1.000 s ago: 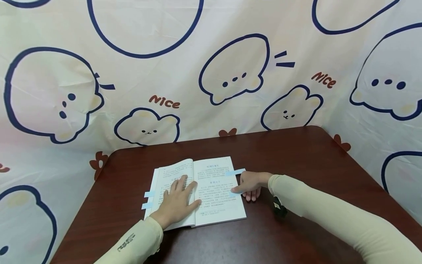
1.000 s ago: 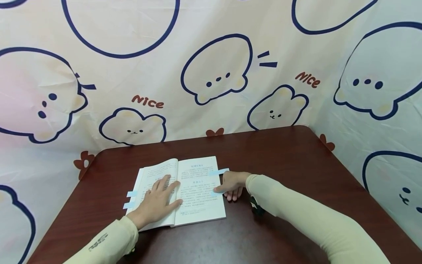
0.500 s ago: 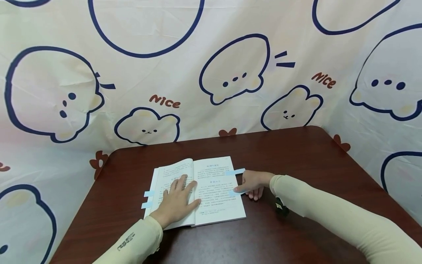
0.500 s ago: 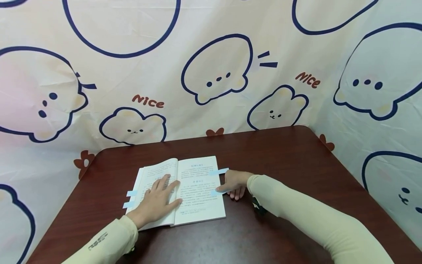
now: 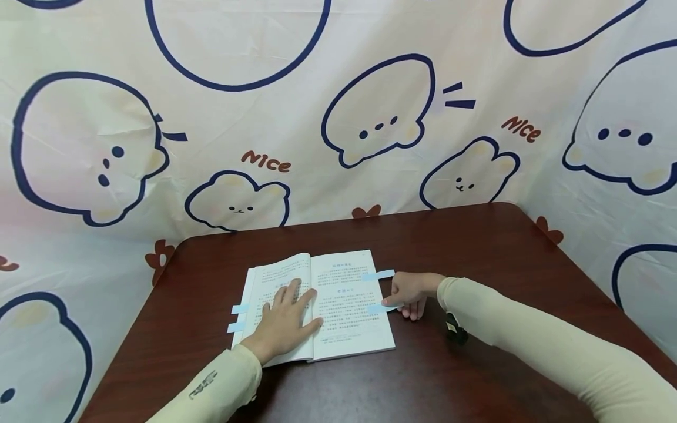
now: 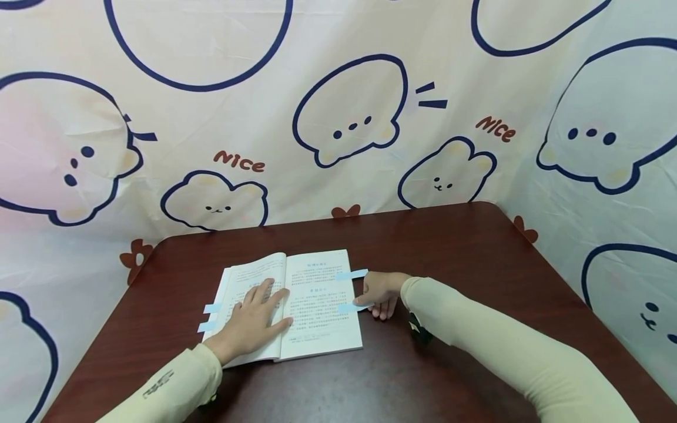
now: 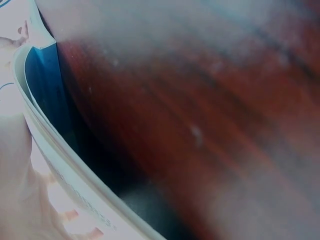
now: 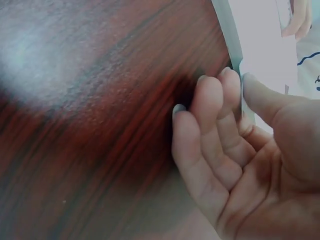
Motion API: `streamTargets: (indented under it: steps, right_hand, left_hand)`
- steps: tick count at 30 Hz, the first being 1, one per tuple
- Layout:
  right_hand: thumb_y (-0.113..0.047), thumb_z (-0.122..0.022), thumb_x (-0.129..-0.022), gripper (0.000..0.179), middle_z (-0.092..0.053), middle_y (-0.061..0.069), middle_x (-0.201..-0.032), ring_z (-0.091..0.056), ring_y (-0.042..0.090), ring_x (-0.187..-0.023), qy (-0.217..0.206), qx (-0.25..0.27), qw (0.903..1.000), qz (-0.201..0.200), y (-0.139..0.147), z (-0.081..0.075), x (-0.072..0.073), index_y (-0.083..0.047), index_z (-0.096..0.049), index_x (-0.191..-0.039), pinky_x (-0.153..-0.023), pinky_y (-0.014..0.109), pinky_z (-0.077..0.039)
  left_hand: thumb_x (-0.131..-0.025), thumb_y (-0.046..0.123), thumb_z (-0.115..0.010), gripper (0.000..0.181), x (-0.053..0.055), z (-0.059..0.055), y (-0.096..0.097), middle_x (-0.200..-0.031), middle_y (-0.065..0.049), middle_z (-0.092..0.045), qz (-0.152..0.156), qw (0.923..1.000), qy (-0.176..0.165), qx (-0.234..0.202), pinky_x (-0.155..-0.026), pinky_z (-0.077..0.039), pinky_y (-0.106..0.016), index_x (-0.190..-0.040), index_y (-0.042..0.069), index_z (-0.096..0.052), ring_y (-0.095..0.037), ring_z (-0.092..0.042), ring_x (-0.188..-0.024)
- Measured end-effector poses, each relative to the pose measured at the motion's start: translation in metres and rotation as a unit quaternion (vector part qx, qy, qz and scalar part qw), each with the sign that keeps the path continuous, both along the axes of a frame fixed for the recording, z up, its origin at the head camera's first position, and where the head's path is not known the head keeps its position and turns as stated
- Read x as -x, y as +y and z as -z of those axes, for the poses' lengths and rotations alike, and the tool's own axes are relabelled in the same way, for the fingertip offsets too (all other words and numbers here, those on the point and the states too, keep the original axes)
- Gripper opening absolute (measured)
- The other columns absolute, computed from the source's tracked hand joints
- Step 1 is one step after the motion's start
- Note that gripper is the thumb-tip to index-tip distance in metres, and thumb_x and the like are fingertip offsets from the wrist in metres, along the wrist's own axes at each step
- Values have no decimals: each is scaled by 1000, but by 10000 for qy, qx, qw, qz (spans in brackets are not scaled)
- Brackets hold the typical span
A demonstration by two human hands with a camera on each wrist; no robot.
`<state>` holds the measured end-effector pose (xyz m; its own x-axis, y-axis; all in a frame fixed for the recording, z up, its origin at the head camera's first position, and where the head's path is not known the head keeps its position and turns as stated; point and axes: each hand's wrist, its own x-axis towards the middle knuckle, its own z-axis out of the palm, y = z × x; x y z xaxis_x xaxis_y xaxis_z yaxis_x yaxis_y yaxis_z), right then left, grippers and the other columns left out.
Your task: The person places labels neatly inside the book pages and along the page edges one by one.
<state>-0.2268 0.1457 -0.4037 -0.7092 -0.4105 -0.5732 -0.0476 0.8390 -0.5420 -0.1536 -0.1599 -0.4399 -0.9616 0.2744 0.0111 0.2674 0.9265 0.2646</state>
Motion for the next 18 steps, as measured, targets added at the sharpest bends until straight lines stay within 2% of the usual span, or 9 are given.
streamTargets:
  steps: [3, 9, 14, 18]
  right_hand:
    - [-40, -64, -99, 50, -61, 0, -53, -58, 10, -43, 145, -131, 9998, 106, -1, 1, -1, -10, -59, -59, -52, 29, -57]
    - [-59, -73, -85, 55, -65, 6, -59, -62, 15, -47, 685, -739, 9948, 149, -13, 3, -6, -9, -62, -65, -50, 31, -56]
    - [-60, -73, -84, 56, -66, 7, -60, -62, 17, -48, 871, -1127, 9897, 131, -20, 3, -7, -8, -63, -67, -49, 31, -55]
    - [-63, -74, -81, 56, -66, 6, -62, -62, 17, -50, 898, -1210, 9884, 211, -23, 2, -10, -9, -63, -71, -49, 30, -54]
  left_hand:
    - [-95, 54, -60, 64, 1, 0, 1, -164, -18, -28, -12, 10000, 6, -1, -102, -32, -81, -149, 21, -49, -47, -31, -147]
    - [-95, 53, -60, 64, 1, 1, 0, -164, -18, -29, -2, 10000, 44, 18, -101, -32, -81, -149, 20, -50, -47, -32, -147]
    - [-96, 53, -60, 64, 1, 1, 1, -164, -18, -29, -18, 10000, 25, 7, -101, -32, -81, -149, 20, -50, -47, -32, -147]
    - [-95, 53, -60, 64, 0, 0, 2, -164, -18, -29, -6, 10000, 27, 6, -101, -32, -81, -149, 20, -50, -47, -32, -147]
